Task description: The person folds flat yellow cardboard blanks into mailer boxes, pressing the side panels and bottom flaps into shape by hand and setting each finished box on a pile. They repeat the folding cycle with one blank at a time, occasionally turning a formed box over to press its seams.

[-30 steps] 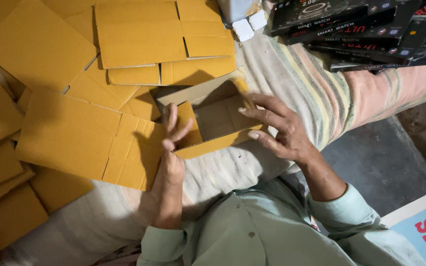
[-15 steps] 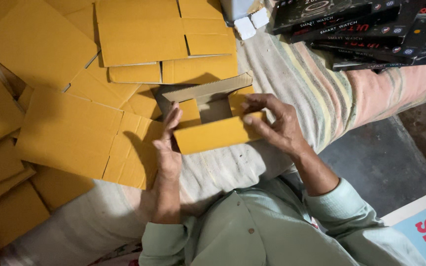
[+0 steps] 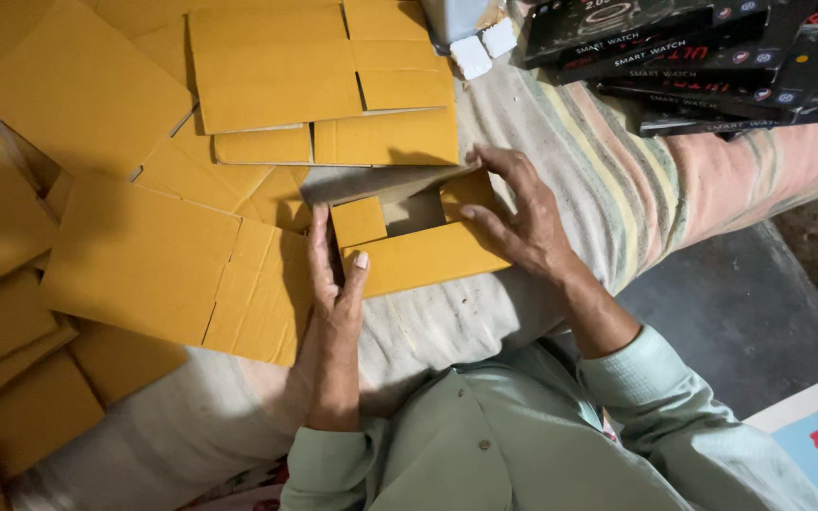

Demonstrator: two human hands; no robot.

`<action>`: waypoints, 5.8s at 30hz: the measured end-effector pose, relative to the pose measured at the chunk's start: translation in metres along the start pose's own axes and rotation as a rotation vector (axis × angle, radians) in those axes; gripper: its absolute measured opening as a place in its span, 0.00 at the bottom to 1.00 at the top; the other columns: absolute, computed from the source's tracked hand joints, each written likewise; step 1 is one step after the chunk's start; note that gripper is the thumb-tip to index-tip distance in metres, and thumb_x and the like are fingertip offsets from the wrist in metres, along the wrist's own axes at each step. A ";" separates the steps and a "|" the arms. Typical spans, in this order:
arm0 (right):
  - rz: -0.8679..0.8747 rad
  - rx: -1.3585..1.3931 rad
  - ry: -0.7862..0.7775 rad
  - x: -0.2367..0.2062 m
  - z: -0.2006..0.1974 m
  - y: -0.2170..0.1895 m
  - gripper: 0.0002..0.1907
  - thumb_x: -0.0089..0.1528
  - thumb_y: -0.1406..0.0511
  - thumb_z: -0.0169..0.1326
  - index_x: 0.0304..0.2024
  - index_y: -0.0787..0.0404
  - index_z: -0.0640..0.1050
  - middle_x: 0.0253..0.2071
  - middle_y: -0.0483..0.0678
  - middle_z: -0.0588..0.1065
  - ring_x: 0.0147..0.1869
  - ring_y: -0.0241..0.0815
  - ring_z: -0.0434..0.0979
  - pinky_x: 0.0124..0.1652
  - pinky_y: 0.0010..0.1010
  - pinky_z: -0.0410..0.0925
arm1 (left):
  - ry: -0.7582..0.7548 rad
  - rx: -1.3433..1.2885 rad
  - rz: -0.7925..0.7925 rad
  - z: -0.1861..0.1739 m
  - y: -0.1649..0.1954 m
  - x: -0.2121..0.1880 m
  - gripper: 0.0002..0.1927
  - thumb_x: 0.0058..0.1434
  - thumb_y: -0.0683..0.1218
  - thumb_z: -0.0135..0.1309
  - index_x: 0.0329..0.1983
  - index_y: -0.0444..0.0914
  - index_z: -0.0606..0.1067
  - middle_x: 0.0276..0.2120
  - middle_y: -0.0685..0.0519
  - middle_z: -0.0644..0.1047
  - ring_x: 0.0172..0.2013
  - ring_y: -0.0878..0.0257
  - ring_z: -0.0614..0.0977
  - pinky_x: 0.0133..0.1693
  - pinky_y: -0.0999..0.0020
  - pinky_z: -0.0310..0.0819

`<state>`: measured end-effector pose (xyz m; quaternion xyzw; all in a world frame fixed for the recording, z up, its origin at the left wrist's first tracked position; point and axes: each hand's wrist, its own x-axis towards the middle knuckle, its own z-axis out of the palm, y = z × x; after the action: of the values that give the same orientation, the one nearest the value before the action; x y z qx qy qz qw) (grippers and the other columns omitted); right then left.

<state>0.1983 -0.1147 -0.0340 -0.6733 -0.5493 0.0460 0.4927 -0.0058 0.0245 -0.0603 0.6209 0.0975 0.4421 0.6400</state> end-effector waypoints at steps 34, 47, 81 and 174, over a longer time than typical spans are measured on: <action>0.103 -0.706 -0.215 0.003 0.021 -0.011 0.37 0.71 0.51 0.42 0.73 0.71 0.59 0.74 0.68 0.57 0.79 0.65 0.53 0.73 0.54 0.46 | -0.258 1.466 -0.109 0.024 0.007 0.016 0.34 0.75 0.60 0.40 0.74 0.33 0.59 0.74 0.34 0.55 0.75 0.34 0.49 0.72 0.40 0.38; 0.229 -0.511 -0.211 0.022 0.034 0.007 0.30 0.70 0.57 0.45 0.71 0.63 0.63 0.67 0.64 0.66 0.70 0.64 0.66 0.65 0.49 0.60 | -0.197 1.498 -0.295 0.026 -0.014 0.046 0.21 0.74 0.55 0.41 0.56 0.37 0.75 0.48 0.39 0.76 0.54 0.40 0.74 0.64 0.43 0.58; -0.045 -0.881 -0.145 0.035 0.049 -0.032 0.28 0.68 0.52 0.44 0.60 0.68 0.73 0.64 0.71 0.67 0.74 0.72 0.56 0.68 0.66 0.44 | -0.194 1.511 -0.145 0.011 -0.004 0.030 0.27 0.73 0.55 0.37 0.67 0.34 0.68 0.64 0.33 0.65 0.68 0.35 0.59 0.68 0.32 0.37; -0.141 -0.484 -0.246 0.081 0.055 -0.045 0.17 0.65 0.56 0.52 0.44 0.62 0.81 0.38 0.53 0.79 0.41 0.54 0.80 0.41 0.45 0.67 | -0.264 1.335 -0.199 0.010 0.010 0.068 0.17 0.75 0.51 0.41 0.41 0.34 0.75 0.42 0.39 0.78 0.44 0.39 0.77 0.50 0.44 0.69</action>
<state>0.1661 -0.0214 0.0090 -0.7209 -0.6455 -0.0395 0.2492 0.0361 0.0626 -0.0207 0.9190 0.3268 0.1471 0.1647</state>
